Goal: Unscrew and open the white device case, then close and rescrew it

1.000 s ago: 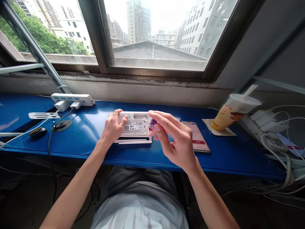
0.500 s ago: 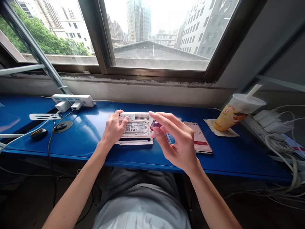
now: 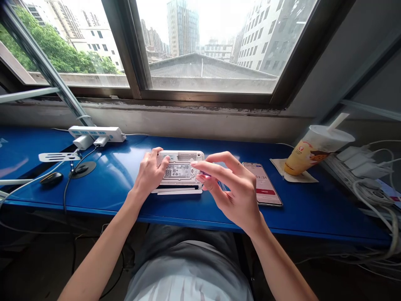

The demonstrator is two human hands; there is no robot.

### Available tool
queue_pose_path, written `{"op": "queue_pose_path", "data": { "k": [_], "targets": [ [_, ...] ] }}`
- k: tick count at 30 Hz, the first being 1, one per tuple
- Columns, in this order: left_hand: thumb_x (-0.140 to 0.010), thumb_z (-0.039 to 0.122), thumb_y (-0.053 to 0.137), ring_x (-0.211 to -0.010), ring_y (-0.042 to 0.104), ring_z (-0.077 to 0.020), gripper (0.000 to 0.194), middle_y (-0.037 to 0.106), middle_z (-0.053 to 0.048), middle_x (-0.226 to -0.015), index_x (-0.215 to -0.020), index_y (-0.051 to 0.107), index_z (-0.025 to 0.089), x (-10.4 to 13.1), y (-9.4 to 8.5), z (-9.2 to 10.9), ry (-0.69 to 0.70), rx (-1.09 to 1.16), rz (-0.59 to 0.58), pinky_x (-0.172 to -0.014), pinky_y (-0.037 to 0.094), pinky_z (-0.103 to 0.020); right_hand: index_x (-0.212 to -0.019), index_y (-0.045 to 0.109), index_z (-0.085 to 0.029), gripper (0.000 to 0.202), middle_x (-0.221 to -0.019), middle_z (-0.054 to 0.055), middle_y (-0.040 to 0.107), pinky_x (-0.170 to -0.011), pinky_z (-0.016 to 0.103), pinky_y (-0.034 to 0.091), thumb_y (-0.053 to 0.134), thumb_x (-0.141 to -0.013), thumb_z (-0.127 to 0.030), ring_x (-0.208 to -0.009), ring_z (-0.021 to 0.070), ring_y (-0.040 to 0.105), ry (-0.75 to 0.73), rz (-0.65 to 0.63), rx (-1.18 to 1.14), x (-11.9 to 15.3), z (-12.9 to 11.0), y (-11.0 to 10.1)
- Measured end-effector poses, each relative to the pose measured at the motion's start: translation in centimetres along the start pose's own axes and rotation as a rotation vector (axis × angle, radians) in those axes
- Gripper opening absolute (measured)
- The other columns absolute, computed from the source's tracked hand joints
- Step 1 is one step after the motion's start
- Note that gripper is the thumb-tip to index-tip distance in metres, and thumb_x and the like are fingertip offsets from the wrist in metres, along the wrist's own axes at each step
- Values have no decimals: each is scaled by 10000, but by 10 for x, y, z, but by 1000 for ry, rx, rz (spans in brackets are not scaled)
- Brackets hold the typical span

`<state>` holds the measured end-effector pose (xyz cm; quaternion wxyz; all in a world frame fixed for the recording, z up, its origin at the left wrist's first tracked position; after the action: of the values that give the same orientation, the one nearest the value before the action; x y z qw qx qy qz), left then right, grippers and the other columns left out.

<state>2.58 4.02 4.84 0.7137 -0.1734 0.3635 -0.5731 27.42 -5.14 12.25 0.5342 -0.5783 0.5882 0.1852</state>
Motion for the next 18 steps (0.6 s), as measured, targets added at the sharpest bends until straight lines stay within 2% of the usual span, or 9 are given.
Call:
{"op": "queue_pose_path", "data": {
  "k": [4, 6, 12, 18],
  "targets": [
    [-1064, 555, 456, -956, 690, -279, 547, 572, -141, -1172, -1490, 549, 225, 1, -1, 1, 6, -2, 0, -841, 597, -411, -1454, 684, -356, 521, -1321, 71, 739, -626, 281, 709, 670, -1015, -76, -769, 162, 805, -24, -49, -81, 2, 0, -1],
    [-1065, 557, 451, -965, 691, -282, 550, 572, -143, -1180, -1494, 545, 227, 2, -1, 1, 1, -3, 0, -843, 600, -416, -1486, 657, -351, 529, -1384, 79, 728, -611, 274, 703, 619, -1040, -70, -777, 165, 815, -25, -61, -94, 2, -2, -1],
    [-1062, 550, 457, -983, 693, -289, 550, 570, -147, -1187, -1501, 540, 228, 4, -2, 1, -6, 3, 6, -841, 603, -416, -1344, 734, -323, 380, -1120, 43, 788, -511, 226, 635, 712, -1016, -133, -690, 148, 785, 33, 16, -14, 2, -6, 0],
    [-1061, 544, 465, -977, 691, -287, 543, 571, -145, -1183, -1494, 548, 226, 3, -2, 0, 11, 14, 12, -851, 599, -414, -1303, 760, -342, 365, -1076, 29, 732, -536, 223, 654, 717, -1010, -130, -683, 125, 758, 8, 0, -17, 1, -2, 1]
  ]
}}
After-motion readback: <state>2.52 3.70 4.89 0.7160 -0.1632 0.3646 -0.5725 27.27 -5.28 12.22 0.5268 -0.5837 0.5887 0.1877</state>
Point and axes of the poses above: each hand's wrist, its own x-axis away from the middle knuckle, its own y-axis out of the palm, z = x × y, the point moved 2 cm from there along -x, towards the middle knuckle
